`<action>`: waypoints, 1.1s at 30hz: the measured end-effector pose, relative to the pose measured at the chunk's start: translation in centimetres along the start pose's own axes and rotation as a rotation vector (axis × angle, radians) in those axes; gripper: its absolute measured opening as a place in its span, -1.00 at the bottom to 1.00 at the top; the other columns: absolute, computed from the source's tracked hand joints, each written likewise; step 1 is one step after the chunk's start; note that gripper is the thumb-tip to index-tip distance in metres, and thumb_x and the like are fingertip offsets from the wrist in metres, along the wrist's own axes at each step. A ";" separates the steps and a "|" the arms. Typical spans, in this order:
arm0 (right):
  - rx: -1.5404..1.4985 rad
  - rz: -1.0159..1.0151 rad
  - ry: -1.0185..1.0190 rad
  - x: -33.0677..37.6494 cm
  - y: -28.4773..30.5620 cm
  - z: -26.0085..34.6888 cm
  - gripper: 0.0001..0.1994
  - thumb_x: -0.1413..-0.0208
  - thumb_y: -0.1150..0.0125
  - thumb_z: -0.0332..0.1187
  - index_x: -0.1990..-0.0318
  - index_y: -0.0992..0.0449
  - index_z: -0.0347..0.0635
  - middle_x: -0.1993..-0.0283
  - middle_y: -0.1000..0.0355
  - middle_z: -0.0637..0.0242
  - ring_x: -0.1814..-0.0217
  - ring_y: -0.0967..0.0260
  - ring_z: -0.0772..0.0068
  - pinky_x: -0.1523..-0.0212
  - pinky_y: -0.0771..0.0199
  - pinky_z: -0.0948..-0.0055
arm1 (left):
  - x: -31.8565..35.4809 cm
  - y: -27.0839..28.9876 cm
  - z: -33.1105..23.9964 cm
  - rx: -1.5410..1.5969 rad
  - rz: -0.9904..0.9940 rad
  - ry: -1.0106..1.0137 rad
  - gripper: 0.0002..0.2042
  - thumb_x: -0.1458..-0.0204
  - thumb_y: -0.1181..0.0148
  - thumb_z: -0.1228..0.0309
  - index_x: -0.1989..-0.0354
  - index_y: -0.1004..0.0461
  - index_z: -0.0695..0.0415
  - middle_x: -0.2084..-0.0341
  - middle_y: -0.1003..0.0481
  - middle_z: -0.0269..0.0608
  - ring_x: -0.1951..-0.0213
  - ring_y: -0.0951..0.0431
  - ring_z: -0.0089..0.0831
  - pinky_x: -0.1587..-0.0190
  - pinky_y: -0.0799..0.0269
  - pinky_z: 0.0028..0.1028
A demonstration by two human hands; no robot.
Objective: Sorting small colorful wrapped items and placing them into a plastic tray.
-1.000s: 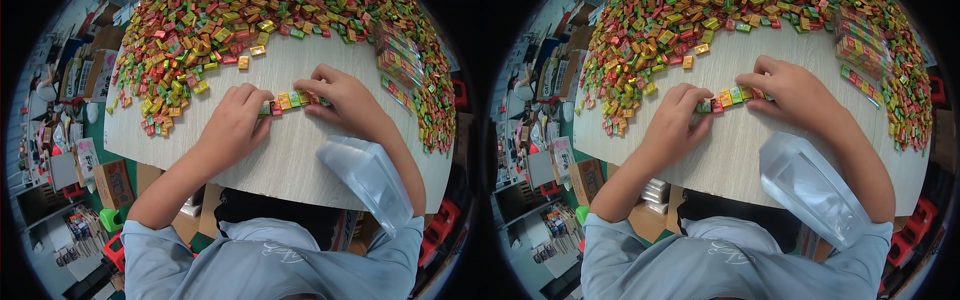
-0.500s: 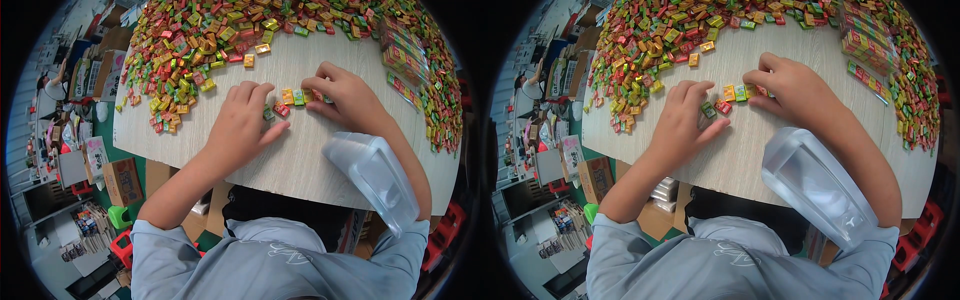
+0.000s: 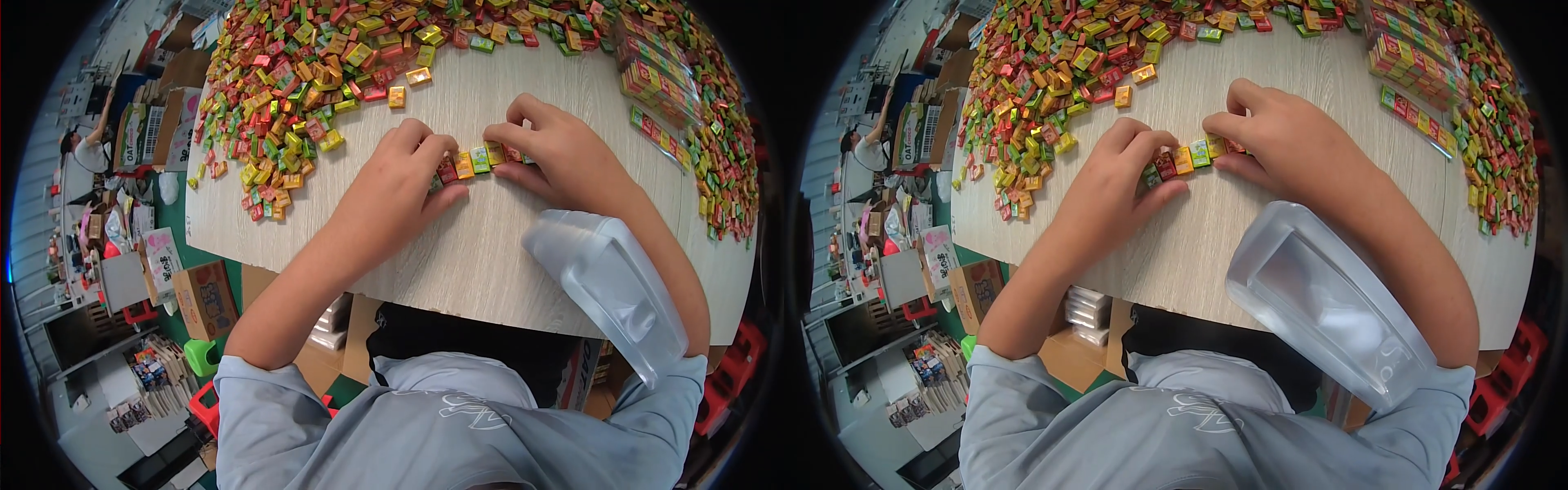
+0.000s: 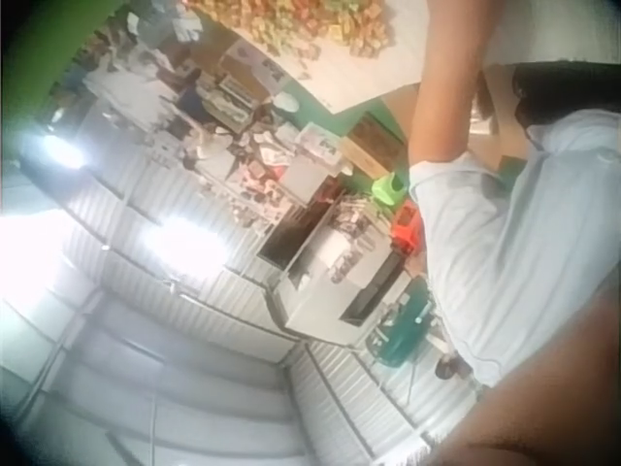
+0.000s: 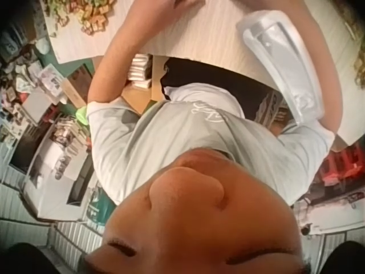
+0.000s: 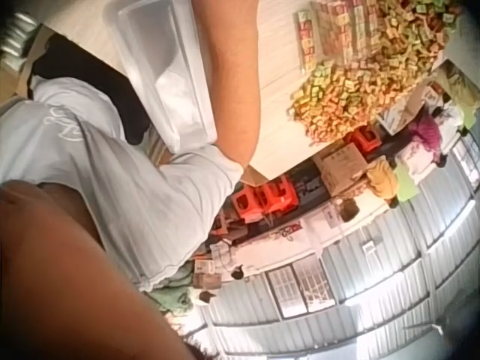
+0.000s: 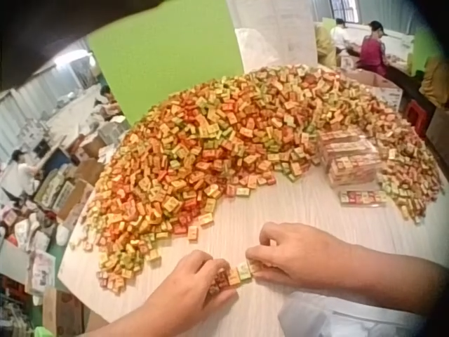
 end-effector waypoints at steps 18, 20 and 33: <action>-0.057 0.003 0.041 0.0 -0.3 0.4 -0.61 -0.02 -0.51 -0.39 -0.03 -0.60 -0.13 0.04 -0.46 0.17 0.11 -0.54 0.08 0.09 -0.57 0.21 | 3.1 1.0 0.9 -0.088 0.004 0.226 -0.45 -0.01 -0.52 0.24 -0.11 -0.45 0.22 0.08 -0.48 0.06 0.08 -0.58 0.05 0.05 -0.54 -0.15; -0.055 0.004 0.048 -0.1 -0.3 0.4 -0.61 -0.02 -0.51 -0.39 -0.03 -0.60 -0.13 0.04 -0.46 0.17 0.11 -0.54 0.08 0.09 -0.57 0.21 | 3.2 0.9 0.9 -0.110 0.025 0.232 -0.47 -0.02 -0.51 0.25 -0.10 -0.45 0.20 0.15 -0.51 0.01 0.11 -0.58 0.03 0.09 -0.54 -0.16; -0.079 -0.002 0.023 0.1 -0.5 0.2 -0.63 -0.05 -0.49 -0.43 -0.03 -0.59 -0.15 0.03 -0.45 0.16 0.11 -0.53 0.10 0.10 -0.57 0.22 | 2.3 0.8 0.8 -0.018 -0.055 0.168 -0.49 -0.08 -0.43 0.49 -0.22 -0.43 0.16 0.06 -0.46 -0.09 0.27 -0.58 -0.28 0.18 -0.57 -0.34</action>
Point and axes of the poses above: each hand's wrist, its own x-axis away from the middle knuckle, its own y-axis out of the back of the hand, z = x × y, the point moved 7 cm from there along -x, towards the middle knuckle
